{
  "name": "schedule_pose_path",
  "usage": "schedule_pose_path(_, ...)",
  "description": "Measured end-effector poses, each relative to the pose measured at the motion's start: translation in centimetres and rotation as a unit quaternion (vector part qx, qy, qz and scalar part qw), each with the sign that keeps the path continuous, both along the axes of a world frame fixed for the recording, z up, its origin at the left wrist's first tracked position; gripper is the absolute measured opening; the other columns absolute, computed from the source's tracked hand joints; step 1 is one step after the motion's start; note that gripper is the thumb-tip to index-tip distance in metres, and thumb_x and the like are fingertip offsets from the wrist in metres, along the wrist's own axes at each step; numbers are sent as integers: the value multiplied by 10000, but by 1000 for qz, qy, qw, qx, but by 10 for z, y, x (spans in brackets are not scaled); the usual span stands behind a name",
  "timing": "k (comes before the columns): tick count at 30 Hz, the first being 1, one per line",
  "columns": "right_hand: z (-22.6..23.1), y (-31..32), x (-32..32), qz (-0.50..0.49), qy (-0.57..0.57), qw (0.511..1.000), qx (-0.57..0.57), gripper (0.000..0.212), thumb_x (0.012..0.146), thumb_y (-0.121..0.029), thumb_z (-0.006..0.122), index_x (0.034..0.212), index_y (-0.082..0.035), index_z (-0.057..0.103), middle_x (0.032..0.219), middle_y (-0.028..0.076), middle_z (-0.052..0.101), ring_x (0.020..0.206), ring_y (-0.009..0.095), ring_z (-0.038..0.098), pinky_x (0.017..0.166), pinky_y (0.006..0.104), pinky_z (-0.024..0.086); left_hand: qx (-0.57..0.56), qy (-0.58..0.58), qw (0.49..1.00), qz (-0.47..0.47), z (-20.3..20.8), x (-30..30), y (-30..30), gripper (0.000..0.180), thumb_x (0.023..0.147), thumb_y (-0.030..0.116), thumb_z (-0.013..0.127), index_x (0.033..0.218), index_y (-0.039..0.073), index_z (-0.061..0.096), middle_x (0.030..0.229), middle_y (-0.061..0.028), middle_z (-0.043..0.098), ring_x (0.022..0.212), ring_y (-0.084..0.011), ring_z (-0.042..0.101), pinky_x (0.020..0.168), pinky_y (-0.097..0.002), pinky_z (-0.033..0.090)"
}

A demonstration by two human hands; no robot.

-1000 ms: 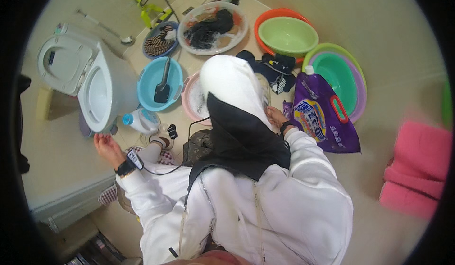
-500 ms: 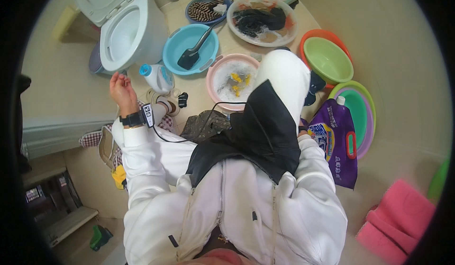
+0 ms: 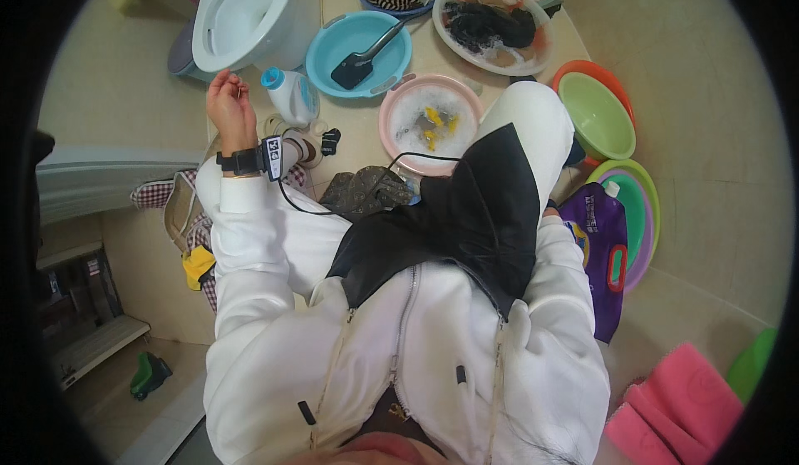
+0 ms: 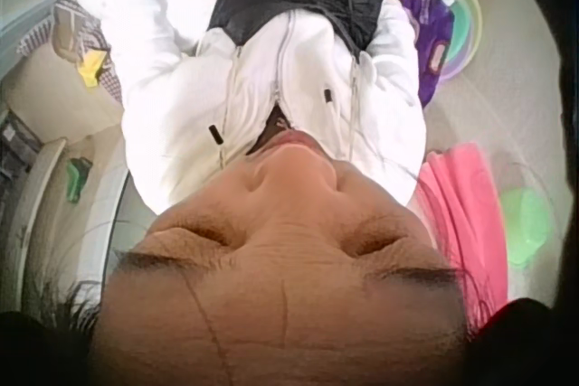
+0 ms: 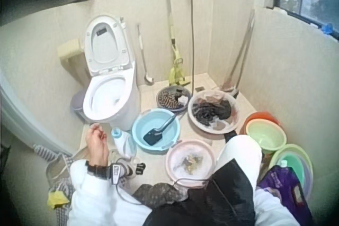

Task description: The person sits on the bathroom floor and hand-washes several garments in a pink basin. They pour water from a blue basin, scrub and rinse a striped shirt, then a pair of jeans, and finally a dark garment, wringing each item and placing it into a white basin.

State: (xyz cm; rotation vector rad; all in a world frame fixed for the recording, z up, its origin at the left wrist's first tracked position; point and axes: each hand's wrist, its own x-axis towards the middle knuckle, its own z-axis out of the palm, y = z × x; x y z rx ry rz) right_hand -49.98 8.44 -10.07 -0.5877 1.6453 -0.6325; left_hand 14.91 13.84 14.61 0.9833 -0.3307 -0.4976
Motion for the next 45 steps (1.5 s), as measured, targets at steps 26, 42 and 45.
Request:
schedule_pose_path(26,-20,-73,15,39,42,998,7,272,948,-269,534,1076,-39,601,995,48,633,854,162,590,689,278,472,-5,-18,997,79,6,2,23,223,810,-97,454,969,-26,593,773,-63,599,644,-132,529,588,-232,433)
schedule_pose_path(42,24,-187,1,-111,220,922,-297,243,934,-271,561,1008,-52,637,918,30,648,795,143,589,624,263,470,-7,-18,998,53,18,-16,8,215,815,-90,451,965,-33,594,773,-66,593,634,-127,520,584,-228,433)
schedule_pose_path(45,138,-294,24,-83,189,872,-445,238,931,-271,566,996,-55,644,903,27,651,784,140,589,612,260,470,-5,-12,999,51,15,-17,4,215,814,-92,451,959,-33,598,770,-66,594,630,-122,519,582,-224,431)
